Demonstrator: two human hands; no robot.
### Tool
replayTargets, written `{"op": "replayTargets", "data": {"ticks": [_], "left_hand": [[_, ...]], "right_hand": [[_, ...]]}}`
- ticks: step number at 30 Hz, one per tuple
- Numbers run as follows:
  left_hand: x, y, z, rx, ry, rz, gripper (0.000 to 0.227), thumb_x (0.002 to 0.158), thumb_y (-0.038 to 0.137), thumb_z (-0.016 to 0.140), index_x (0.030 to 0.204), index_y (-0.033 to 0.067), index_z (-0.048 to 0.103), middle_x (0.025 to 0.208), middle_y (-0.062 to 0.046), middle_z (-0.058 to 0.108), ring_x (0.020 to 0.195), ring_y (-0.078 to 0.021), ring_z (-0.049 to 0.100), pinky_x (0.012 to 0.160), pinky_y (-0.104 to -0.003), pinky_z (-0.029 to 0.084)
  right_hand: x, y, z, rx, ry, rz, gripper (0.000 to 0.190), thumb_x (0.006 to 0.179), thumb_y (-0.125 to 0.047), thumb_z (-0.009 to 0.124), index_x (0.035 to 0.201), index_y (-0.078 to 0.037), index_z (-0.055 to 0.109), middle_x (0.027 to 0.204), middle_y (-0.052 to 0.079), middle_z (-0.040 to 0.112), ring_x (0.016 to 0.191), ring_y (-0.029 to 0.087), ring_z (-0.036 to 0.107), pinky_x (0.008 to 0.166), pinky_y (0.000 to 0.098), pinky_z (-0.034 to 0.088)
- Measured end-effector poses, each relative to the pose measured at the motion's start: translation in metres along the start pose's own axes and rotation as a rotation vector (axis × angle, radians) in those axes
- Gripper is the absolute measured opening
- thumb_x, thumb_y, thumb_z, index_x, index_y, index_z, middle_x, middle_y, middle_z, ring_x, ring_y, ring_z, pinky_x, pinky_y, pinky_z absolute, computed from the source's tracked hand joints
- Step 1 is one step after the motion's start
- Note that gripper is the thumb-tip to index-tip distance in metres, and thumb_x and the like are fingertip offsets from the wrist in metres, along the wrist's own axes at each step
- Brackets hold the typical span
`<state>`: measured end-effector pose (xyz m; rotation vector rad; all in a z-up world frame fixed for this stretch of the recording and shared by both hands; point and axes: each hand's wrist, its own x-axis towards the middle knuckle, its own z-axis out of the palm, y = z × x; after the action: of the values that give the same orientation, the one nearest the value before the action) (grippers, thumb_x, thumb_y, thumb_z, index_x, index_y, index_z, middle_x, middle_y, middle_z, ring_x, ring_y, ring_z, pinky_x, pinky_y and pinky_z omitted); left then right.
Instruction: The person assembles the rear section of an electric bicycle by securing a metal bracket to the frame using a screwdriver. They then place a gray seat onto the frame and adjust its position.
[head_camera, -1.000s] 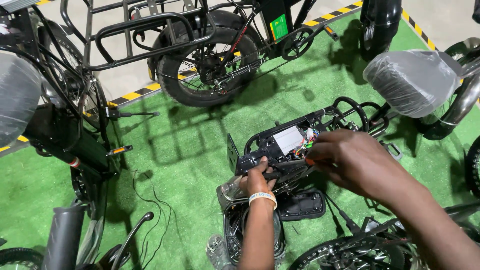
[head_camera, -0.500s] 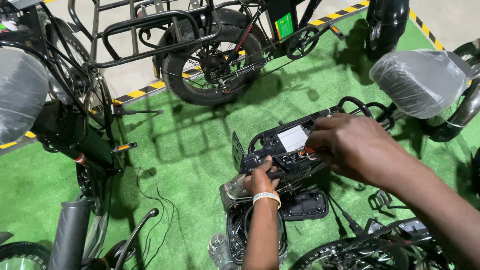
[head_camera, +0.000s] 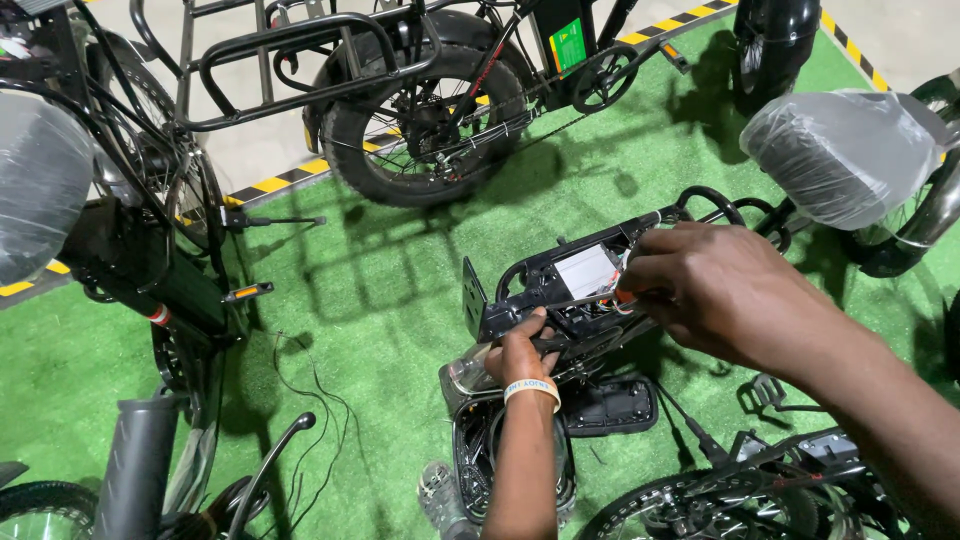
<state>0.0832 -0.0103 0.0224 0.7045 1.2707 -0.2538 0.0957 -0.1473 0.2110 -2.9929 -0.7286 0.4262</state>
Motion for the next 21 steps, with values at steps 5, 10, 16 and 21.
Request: {"op": "replayTargets", "data": {"ticks": [5, 10, 16, 21], "left_hand": [[0.008, -0.004, 0.000, 0.017, -0.005, -0.010, 0.024, 0.057, 0.003, 0.078, 0.079, 0.0104, 0.069, 0.077, -0.001, 0.069, 0.067, -0.0184, 0.063, 0.071, -0.044, 0.051], [-0.001, 0.001, -0.001, 0.007, -0.013, -0.015, 0.024, 0.059, 0.002, 0.078, 0.081, 0.0077, 0.069, 0.080, -0.003, 0.070, 0.067, -0.0197, 0.063, 0.077, -0.048, 0.052], [-0.018, 0.010, -0.003, 0.037, -0.026, -0.009, 0.027, 0.060, 0.001, 0.077, 0.085, 0.0059, 0.067, 0.087, -0.004, 0.071, 0.071, -0.0199, 0.065, 0.084, -0.051, 0.051], [-0.006, 0.004, -0.002, 0.022, -0.035, -0.002, 0.024, 0.059, -0.001, 0.076, 0.081, 0.0048, 0.069, 0.081, -0.005, 0.068, 0.068, -0.0202, 0.063, 0.071, -0.046, 0.053]], "right_hand": [[-0.003, 0.000, -0.001, -0.010, 0.010, -0.016, 0.010, 0.082, -0.026, 0.062, 0.090, -0.022, 0.067, 0.088, 0.000, 0.064, 0.071, 0.027, 0.066, 0.052, 0.0452, 0.052], [-0.002, -0.001, 0.000, -0.030, 0.015, -0.012, 0.010, 0.081, -0.025, 0.063, 0.089, -0.024, 0.069, 0.090, -0.001, 0.066, 0.073, 0.026, 0.067, 0.054, 0.0447, 0.054], [0.008, -0.007, -0.011, -0.021, -0.034, 0.035, 0.017, 0.083, -0.016, 0.063, 0.093, -0.026, 0.071, 0.092, -0.005, 0.068, 0.073, 0.022, 0.067, 0.052, 0.0375, 0.058], [0.024, -0.002, -0.015, -0.015, 0.011, -0.169, 0.018, 0.082, -0.006, 0.059, 0.081, -0.020, 0.070, 0.097, -0.002, 0.072, 0.081, 0.026, 0.068, 0.059, 0.0426, 0.059]]}}
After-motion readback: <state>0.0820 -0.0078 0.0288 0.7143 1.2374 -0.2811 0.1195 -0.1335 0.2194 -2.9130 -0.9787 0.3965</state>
